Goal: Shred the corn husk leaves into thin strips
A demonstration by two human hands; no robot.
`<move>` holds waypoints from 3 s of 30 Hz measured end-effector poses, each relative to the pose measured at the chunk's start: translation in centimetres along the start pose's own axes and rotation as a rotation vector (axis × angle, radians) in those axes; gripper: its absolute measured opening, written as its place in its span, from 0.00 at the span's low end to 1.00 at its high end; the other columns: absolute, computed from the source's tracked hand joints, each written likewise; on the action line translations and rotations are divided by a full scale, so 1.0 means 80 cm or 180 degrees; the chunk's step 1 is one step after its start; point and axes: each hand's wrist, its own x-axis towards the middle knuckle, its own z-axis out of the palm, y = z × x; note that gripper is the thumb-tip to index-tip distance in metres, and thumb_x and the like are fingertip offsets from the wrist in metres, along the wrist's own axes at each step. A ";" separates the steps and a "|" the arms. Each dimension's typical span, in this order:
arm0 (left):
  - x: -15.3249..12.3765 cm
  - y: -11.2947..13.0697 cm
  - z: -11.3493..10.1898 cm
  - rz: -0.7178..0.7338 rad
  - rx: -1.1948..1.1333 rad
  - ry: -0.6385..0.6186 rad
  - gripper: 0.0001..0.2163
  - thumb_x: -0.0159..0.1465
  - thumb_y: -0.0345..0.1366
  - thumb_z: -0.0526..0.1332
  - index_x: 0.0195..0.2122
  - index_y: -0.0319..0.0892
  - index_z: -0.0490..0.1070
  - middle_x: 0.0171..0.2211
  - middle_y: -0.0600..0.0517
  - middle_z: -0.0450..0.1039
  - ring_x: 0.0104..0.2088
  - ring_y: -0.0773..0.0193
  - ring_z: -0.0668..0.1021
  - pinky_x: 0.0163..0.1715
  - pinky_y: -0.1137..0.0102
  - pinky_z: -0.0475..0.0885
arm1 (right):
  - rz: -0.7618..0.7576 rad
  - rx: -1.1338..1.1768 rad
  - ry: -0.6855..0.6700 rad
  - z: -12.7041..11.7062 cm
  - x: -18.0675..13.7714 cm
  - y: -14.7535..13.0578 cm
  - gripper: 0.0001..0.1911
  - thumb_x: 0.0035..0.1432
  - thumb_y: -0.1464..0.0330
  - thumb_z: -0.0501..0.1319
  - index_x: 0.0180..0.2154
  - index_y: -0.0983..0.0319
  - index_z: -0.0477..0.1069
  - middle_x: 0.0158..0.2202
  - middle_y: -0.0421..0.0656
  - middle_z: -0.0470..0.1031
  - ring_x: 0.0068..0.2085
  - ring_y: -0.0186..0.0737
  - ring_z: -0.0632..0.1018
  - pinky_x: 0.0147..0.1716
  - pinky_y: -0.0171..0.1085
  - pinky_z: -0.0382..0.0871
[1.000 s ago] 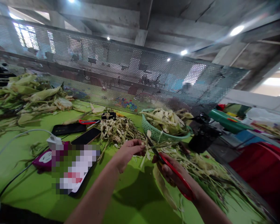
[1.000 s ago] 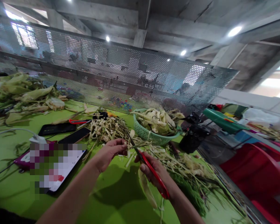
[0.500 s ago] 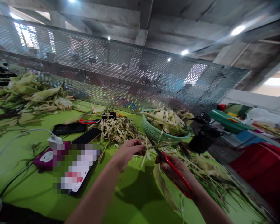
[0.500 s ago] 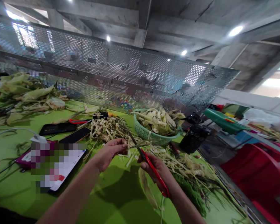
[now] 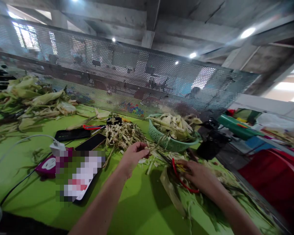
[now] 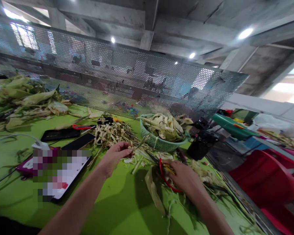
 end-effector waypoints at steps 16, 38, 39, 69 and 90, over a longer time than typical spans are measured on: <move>0.007 -0.016 0.002 0.0316 0.0836 -0.0448 0.09 0.57 0.39 0.63 0.31 0.38 0.72 0.27 0.50 0.72 0.29 0.66 0.72 0.34 0.70 0.66 | 0.0032 0.4076 0.0447 0.005 0.032 -0.132 0.15 0.48 0.59 0.69 0.35 0.62 0.76 0.34 0.44 0.79 0.37 0.43 0.76 0.41 0.40 0.68; -0.005 -0.030 0.020 0.0511 0.2238 -0.0425 0.05 0.58 0.36 0.59 0.30 0.40 0.68 0.26 0.54 0.66 0.28 0.67 0.67 0.31 0.72 0.62 | 0.0231 0.4796 0.0459 0.028 0.026 -0.115 0.10 0.46 0.62 0.69 0.30 0.60 0.77 0.29 0.40 0.77 0.33 0.38 0.74 0.37 0.37 0.65; -0.005 -0.031 0.020 0.0501 0.2309 -0.0395 0.04 0.57 0.35 0.59 0.29 0.40 0.68 0.25 0.55 0.65 0.28 0.67 0.67 0.31 0.72 0.62 | 0.0240 0.4777 0.0476 0.031 0.026 -0.116 0.11 0.45 0.61 0.69 0.30 0.61 0.76 0.28 0.40 0.76 0.32 0.38 0.73 0.36 0.37 0.65; -0.006 -0.037 0.024 0.0060 0.1211 0.0140 0.07 0.56 0.37 0.63 0.32 0.41 0.69 0.27 0.55 0.67 0.28 0.70 0.68 0.30 0.74 0.62 | 0.0236 0.4569 0.0596 0.023 0.020 -0.122 0.11 0.51 0.61 0.64 0.33 0.62 0.74 0.29 0.40 0.72 0.29 0.35 0.68 0.29 0.35 0.61; -0.007 -0.034 0.023 -0.0407 0.0001 0.0389 0.09 0.51 0.36 0.67 0.31 0.41 0.70 0.25 0.56 0.68 0.26 0.72 0.70 0.28 0.76 0.64 | 0.0007 0.4238 0.0072 0.019 0.016 -0.125 0.06 0.50 0.65 0.62 0.27 0.61 0.71 0.24 0.38 0.69 0.29 0.36 0.68 0.29 0.35 0.59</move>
